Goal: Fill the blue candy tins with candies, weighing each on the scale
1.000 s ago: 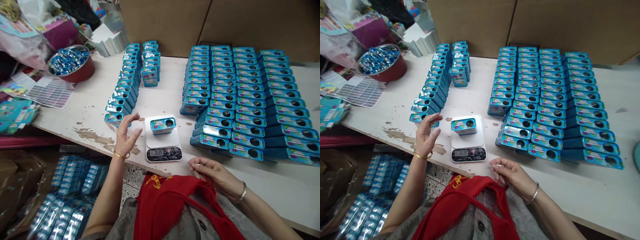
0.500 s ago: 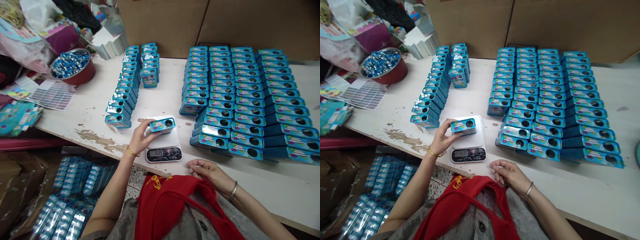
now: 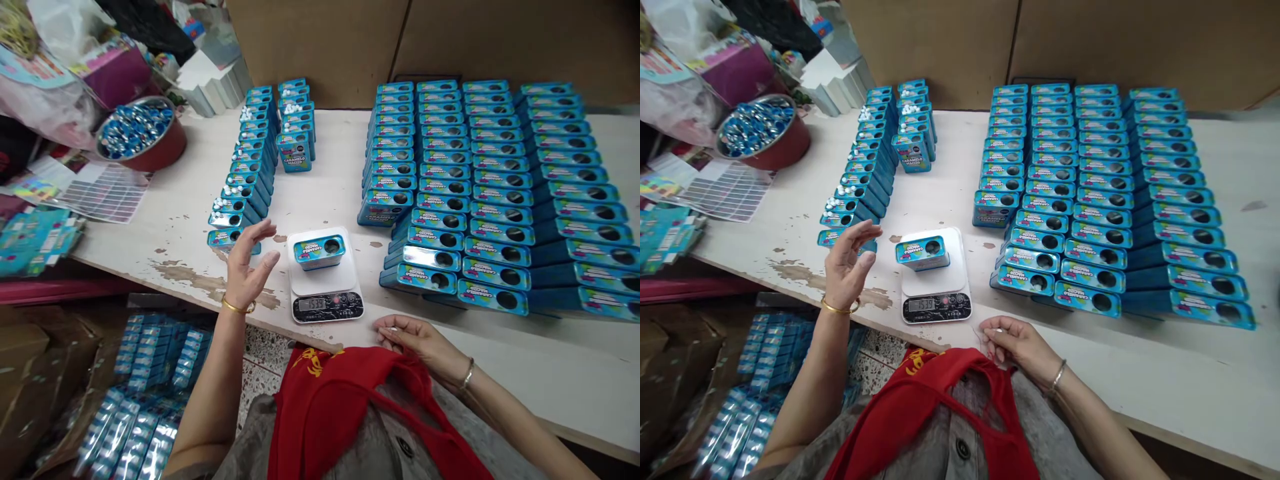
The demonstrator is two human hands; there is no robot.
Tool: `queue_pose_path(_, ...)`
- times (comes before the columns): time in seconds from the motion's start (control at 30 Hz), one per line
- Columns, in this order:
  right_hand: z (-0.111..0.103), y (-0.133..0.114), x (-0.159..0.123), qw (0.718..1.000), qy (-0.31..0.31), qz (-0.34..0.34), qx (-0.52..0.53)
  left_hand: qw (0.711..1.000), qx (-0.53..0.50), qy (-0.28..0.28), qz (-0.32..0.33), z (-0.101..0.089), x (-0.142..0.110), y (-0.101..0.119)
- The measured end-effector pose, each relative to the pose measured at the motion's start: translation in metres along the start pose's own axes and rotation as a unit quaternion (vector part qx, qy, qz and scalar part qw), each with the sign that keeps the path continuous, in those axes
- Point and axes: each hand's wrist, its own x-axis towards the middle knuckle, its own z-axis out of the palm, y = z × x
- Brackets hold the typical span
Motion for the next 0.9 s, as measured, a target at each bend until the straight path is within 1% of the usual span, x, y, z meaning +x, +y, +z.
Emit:
queue_pose_path(0.07,0.001,-0.001,0.0,1.0,0.005,-0.003,-0.004,1.0,0.003,-0.011,0.003,0.0,0.001,0.002)
queue_pose_path(0.13,0.002,-0.002,0.0,1.0,0.008,-0.005,-0.007,0.999,0.005,-0.03,0.012,0.005,0.001,0.005)
queue_pose_path(0.3,0.001,0.0,0.002,1.0,0.007,-0.005,-0.011,0.992,0.035,-0.105,0.053,0.027,0.006,0.015)
queue_pose_path(0.33,0.001,0.0,0.002,1.0,0.007,-0.006,-0.013,0.991,0.045,-0.111,0.062,0.031,0.006,0.017)
queue_pose_path(0.43,0.0,0.0,0.002,1.0,0.004,-0.008,-0.015,0.991,0.06,-0.099,0.069,0.036,0.007,0.018)
queue_pose_path(0.53,0.0,0.0,0.003,1.0,0.002,-0.011,-0.013,0.992,0.057,-0.093,0.06,0.033,0.006,0.018)
queue_pose_path(0.63,-0.001,0.001,0.004,1.0,0.001,-0.015,-0.012,0.995,0.047,-0.082,0.043,0.025,0.005,0.018)
queue_pose_path(0.8,-0.002,0.002,0.003,1.0,0.001,-0.01,-0.014,0.999,0.024,-0.032,0.01,0.007,0.0,0.014)
queue_pose_path(0.9,-0.004,0.003,0.003,1.0,-0.003,-0.015,-0.025,1.0,0.025,-0.008,-0.004,0.0,-0.004,0.011)
